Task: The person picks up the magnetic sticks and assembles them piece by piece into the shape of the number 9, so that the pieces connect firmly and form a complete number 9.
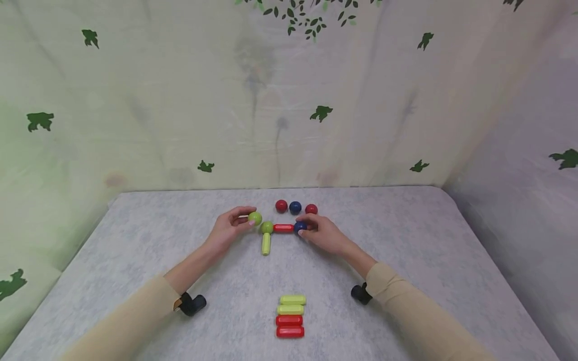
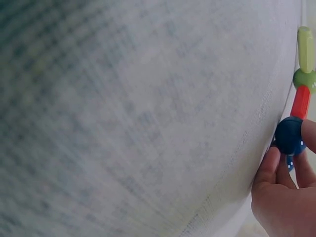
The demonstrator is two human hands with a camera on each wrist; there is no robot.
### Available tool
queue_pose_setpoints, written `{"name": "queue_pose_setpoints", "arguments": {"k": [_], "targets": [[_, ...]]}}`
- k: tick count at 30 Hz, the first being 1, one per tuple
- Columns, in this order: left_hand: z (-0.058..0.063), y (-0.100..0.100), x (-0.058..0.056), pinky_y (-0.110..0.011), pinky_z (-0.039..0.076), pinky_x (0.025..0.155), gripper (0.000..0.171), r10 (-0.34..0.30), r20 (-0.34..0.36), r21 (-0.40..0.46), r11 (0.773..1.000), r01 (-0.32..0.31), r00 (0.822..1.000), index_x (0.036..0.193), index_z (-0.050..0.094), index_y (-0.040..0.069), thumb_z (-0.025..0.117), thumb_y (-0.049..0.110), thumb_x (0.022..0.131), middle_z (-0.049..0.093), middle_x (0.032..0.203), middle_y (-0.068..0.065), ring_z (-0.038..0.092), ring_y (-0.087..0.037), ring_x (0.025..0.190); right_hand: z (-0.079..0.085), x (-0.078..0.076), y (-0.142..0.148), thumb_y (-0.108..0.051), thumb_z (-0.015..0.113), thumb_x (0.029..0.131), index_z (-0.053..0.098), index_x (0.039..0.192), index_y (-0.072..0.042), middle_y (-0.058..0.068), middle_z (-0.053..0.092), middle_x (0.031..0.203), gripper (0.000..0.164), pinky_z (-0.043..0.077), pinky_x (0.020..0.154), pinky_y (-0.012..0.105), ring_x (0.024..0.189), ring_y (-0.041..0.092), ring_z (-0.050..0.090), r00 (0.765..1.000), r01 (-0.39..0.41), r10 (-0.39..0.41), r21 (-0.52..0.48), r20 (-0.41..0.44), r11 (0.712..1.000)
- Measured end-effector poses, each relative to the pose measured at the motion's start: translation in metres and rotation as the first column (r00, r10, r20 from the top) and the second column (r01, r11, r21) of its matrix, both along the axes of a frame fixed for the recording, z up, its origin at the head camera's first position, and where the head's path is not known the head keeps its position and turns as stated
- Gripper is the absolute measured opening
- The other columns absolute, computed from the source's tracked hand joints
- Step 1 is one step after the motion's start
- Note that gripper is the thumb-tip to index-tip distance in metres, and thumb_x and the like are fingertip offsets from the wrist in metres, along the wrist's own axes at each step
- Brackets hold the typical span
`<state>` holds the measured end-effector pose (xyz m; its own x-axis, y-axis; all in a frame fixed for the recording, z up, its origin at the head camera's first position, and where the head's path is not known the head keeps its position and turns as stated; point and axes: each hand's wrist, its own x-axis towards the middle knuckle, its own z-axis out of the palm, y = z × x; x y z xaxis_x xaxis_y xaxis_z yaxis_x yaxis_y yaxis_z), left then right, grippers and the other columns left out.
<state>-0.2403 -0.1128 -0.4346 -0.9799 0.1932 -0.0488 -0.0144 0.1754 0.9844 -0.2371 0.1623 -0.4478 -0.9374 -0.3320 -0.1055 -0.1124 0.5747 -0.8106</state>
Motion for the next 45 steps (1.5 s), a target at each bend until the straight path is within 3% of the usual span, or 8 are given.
{"name": "queue_pose_setpoints", "arguments": {"k": [11,19,25,39,45], "targets": [[0.001,0.000,0.049,-0.031,0.051,0.088,0.040,-0.045,-0.060,-0.056,0.998,0.041,0.997,0.130,0.060,0.000,0.065,-0.003,0.091,0.058,0.130,-0.012,0.058,-0.027,0.115,0.000,0.001,-0.001,-0.013,0.065,0.096,0.059,0.133,-0.010,0.007,0.059,0.115,0.038,0.050,0.087,0.035,0.100,0.024,0.054,1.000,0.001,-0.001,-0.008,0.001,1.000],[-0.012,0.000,0.074,-0.030,0.052,0.084,0.033,-0.092,-0.007,-0.166,0.982,0.090,0.996,0.120,0.064,0.004,0.070,0.001,0.088,0.062,0.113,-0.011,0.064,-0.021,0.100,0.000,0.001,0.000,-0.014,0.065,0.096,0.059,0.133,-0.011,0.006,0.059,0.112,0.038,0.050,0.085,0.034,0.098,0.024,0.054,1.000,-0.001,0.001,-0.004,-0.002,1.000],[-0.016,0.002,0.079,-0.030,0.052,0.081,0.031,-0.118,-0.015,-0.230,0.967,0.111,0.993,0.119,0.064,0.008,0.071,0.004,0.089,0.061,0.107,-0.006,0.061,-0.019,0.093,-0.001,0.001,0.000,-0.014,0.066,0.095,0.059,0.133,-0.012,0.006,0.059,0.112,0.038,0.050,0.085,0.034,0.099,0.023,0.053,1.000,-0.001,0.001,-0.001,-0.003,1.000],[-0.018,0.010,0.075,-0.034,0.049,0.079,0.029,-0.036,-0.025,-0.248,0.968,0.029,0.999,0.110,0.063,0.007,0.076,0.007,0.084,0.061,0.102,-0.004,0.055,-0.019,0.092,0.000,0.000,-0.002,-0.013,0.067,0.095,0.059,0.133,-0.013,0.006,0.060,0.111,0.039,0.050,0.083,0.034,0.097,0.023,0.054,1.000,0.005,-0.005,0.007,-0.010,1.000],[-0.018,0.010,0.076,-0.033,0.048,0.078,0.030,-0.034,-0.021,-0.254,0.967,0.028,0.999,0.110,0.062,0.006,0.077,0.009,0.084,0.061,0.102,-0.005,0.055,-0.019,0.091,0.007,0.004,-0.001,-0.015,0.066,0.095,0.059,0.134,-0.012,0.008,0.060,0.123,0.040,0.051,0.087,0.039,0.105,0.025,0.057,0.997,0.045,-0.043,0.034,-0.072,0.998]]}}
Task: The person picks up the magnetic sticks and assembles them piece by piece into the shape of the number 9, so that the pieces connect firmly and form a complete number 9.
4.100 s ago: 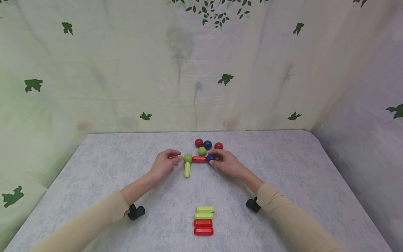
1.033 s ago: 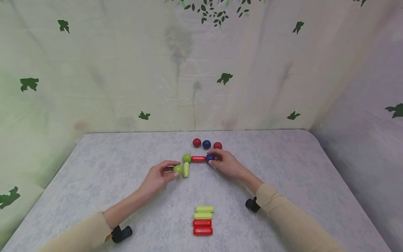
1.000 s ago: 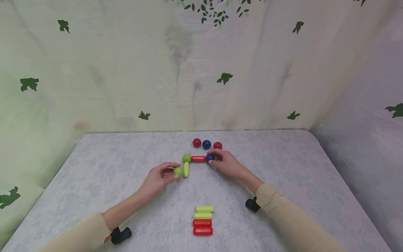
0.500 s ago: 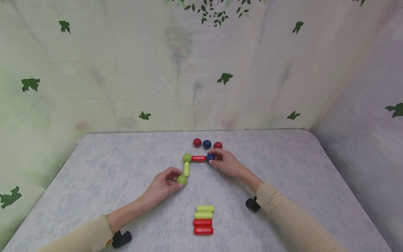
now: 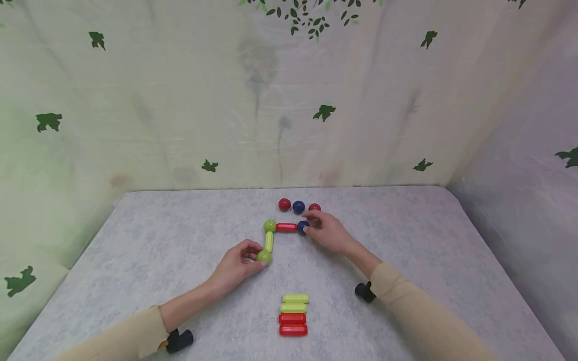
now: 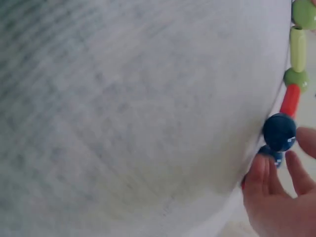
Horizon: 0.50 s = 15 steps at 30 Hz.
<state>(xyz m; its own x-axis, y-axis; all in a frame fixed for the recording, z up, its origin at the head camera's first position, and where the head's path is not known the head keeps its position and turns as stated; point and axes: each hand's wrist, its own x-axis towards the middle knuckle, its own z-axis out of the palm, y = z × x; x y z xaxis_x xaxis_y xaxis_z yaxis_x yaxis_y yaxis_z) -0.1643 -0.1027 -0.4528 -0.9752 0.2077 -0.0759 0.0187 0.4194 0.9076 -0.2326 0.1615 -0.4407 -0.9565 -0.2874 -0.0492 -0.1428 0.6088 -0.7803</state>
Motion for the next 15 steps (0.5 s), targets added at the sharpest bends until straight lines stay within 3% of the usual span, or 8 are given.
{"name": "queue_pose_setpoints", "arguments": {"k": [4,7,15], "targets": [[0.000,0.001,0.001,-0.033,0.048,0.078,0.030,0.005,0.004,-0.002,1.000,-0.005,1.000,0.110,0.062,0.006,0.078,0.010,0.084,0.061,0.101,-0.005,0.055,-0.019,0.091,0.012,0.010,-0.003,-0.016,0.065,0.095,0.062,0.130,-0.011,0.007,0.061,0.123,0.035,0.051,0.087,0.040,0.105,0.023,0.057,0.997,0.023,-0.023,0.003,-0.080,1.000],[0.000,0.001,0.000,-0.033,0.048,0.078,0.030,0.006,0.003,-0.002,1.000,-0.006,1.000,0.110,0.062,0.006,0.078,0.011,0.084,0.061,0.101,-0.005,0.055,-0.019,0.091,0.020,0.018,-0.009,-0.014,0.066,0.095,0.065,0.125,-0.010,0.005,0.064,0.117,0.030,0.051,0.086,0.039,0.101,0.021,0.059,0.994,-0.002,-0.002,-0.035,-0.112,0.999],[-0.001,0.002,0.000,-0.031,0.048,0.077,0.029,-0.001,-0.018,0.007,1.000,0.001,1.000,0.108,0.063,0.007,0.078,0.012,0.084,0.062,0.100,-0.004,0.055,-0.018,0.091,0.018,0.031,-0.032,-0.009,0.065,0.095,0.066,0.123,-0.009,0.005,0.067,0.116,0.027,0.051,0.089,0.036,0.101,0.018,0.061,0.990,-0.123,0.115,-0.114,-0.078,0.986]]}}
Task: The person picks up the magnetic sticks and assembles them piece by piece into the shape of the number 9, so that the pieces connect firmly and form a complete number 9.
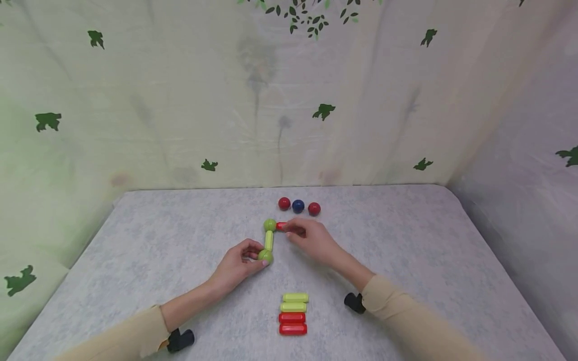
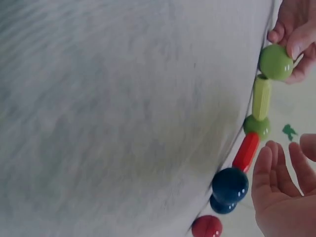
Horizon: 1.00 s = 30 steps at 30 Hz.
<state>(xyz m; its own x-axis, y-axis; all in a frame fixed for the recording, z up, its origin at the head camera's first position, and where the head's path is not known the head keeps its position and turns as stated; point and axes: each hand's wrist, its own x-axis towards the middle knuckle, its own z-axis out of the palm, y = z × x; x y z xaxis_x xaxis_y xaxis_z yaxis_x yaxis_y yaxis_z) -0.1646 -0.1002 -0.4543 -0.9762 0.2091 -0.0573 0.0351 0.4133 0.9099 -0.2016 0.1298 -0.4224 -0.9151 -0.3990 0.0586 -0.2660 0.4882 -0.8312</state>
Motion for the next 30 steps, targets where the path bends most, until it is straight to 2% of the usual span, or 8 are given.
{"name": "queue_pose_setpoints", "arguments": {"k": [5,15,21,24,30], "targets": [[0.000,0.000,0.001,-0.032,0.048,0.077,0.028,-0.002,0.001,-0.007,1.000,0.002,1.000,0.108,0.063,0.007,0.078,0.013,0.085,0.061,0.100,-0.004,0.055,-0.019,0.091,-0.009,-0.001,-0.011,-0.011,0.061,0.098,0.064,0.127,-0.009,0.007,0.065,0.122,0.030,0.050,0.091,0.035,0.105,0.018,0.061,0.994,-0.107,0.106,0.038,0.030,0.994],[0.002,0.001,0.002,-0.029,0.048,0.078,0.028,0.004,0.018,-0.023,1.000,-0.004,1.000,0.109,0.062,0.008,0.077,0.014,0.086,0.061,0.101,-0.002,0.055,-0.018,0.092,-0.017,-0.003,-0.023,-0.007,0.055,0.099,0.058,0.137,-0.015,0.002,0.058,0.133,0.039,0.045,0.098,0.037,0.116,0.017,0.055,0.980,-0.189,0.180,0.106,0.088,0.976],[0.001,0.000,0.001,-0.029,0.048,0.078,0.028,0.016,0.020,-0.016,1.000,-0.016,1.000,0.109,0.062,0.009,0.077,0.014,0.086,0.061,0.102,-0.003,0.055,-0.018,0.093,-0.014,-0.005,-0.027,0.003,0.050,0.094,0.057,0.139,-0.015,0.004,0.054,0.129,0.048,0.045,0.087,0.034,0.105,0.017,0.050,0.959,-0.278,0.282,0.226,0.017,0.934],[0.000,0.000,0.001,-0.030,0.048,0.077,0.028,0.011,0.010,-0.006,1.000,-0.011,1.000,0.110,0.062,0.008,0.077,0.013,0.086,0.061,0.101,-0.004,0.055,-0.019,0.092,-0.012,-0.004,-0.029,0.003,0.049,0.095,0.059,0.136,-0.014,0.004,0.055,0.125,0.046,0.045,0.088,0.034,0.104,0.017,0.050,0.958,-0.280,0.285,0.238,0.011,0.930],[0.000,0.000,0.002,-0.030,0.049,0.077,0.030,0.002,0.006,0.003,1.000,-0.002,1.000,0.111,0.062,0.007,0.077,0.013,0.086,0.061,0.101,-0.004,0.055,-0.019,0.093,-0.011,-0.003,-0.030,0.003,0.050,0.095,0.060,0.134,-0.012,0.004,0.055,0.131,0.043,0.045,0.095,0.037,0.110,0.019,0.052,0.967,-0.253,0.256,0.215,0.016,0.943]]}}
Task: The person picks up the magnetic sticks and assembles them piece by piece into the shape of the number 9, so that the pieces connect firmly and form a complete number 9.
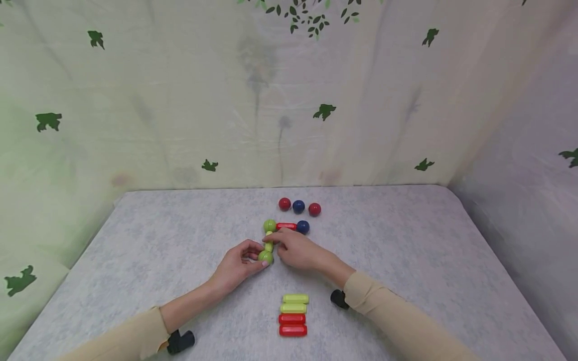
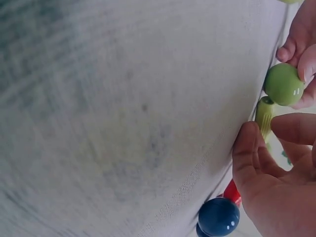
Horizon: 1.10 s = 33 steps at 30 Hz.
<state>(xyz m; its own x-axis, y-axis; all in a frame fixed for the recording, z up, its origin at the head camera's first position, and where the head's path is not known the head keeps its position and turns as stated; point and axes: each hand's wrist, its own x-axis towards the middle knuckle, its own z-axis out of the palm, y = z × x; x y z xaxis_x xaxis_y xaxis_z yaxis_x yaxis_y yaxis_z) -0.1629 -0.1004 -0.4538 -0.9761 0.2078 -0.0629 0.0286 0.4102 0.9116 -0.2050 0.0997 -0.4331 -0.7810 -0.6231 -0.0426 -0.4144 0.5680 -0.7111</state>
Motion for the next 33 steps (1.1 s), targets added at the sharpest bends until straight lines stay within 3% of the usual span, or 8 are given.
{"name": "queue_pose_setpoints", "arguments": {"k": [8,23,33], "targets": [[-0.0002,0.0003,-0.0003,-0.030,0.049,0.078,0.029,-0.002,0.010,-0.007,1.000,0.002,1.000,0.110,0.063,0.010,0.077,0.012,0.086,0.061,0.101,-0.001,0.056,-0.019,0.092,-0.0004,-0.0006,0.0020,0.000,0.052,0.095,0.062,0.133,-0.017,0.001,0.055,0.135,0.042,0.043,0.099,0.038,0.116,0.016,0.051,1.000,0.029,-0.029,0.005,0.001,1.000],[-0.0006,0.0008,-0.0019,-0.032,0.048,0.078,0.028,0.004,-0.005,0.002,1.000,-0.004,1.000,0.107,0.063,0.007,0.078,0.011,0.084,0.062,0.100,-0.003,0.055,-0.019,0.092,0.0001,-0.0018,0.0013,-0.001,0.056,0.095,0.063,0.129,-0.015,-0.002,0.059,0.126,0.038,0.047,0.088,0.032,0.102,0.015,0.054,0.998,0.046,-0.043,-0.078,0.049,0.996],[0.0075,0.0013,-0.0004,-0.028,0.049,0.076,0.027,0.001,0.103,0.055,0.998,-0.006,0.995,0.110,0.063,0.006,0.075,0.008,0.086,0.062,0.103,-0.005,0.055,-0.021,0.094,0.0000,-0.0004,0.0031,-0.001,0.055,0.095,0.062,0.131,-0.014,-0.001,0.059,0.121,0.039,0.048,0.087,0.034,0.100,0.018,0.055,0.992,0.055,-0.043,-0.100,0.119,0.994]]}}
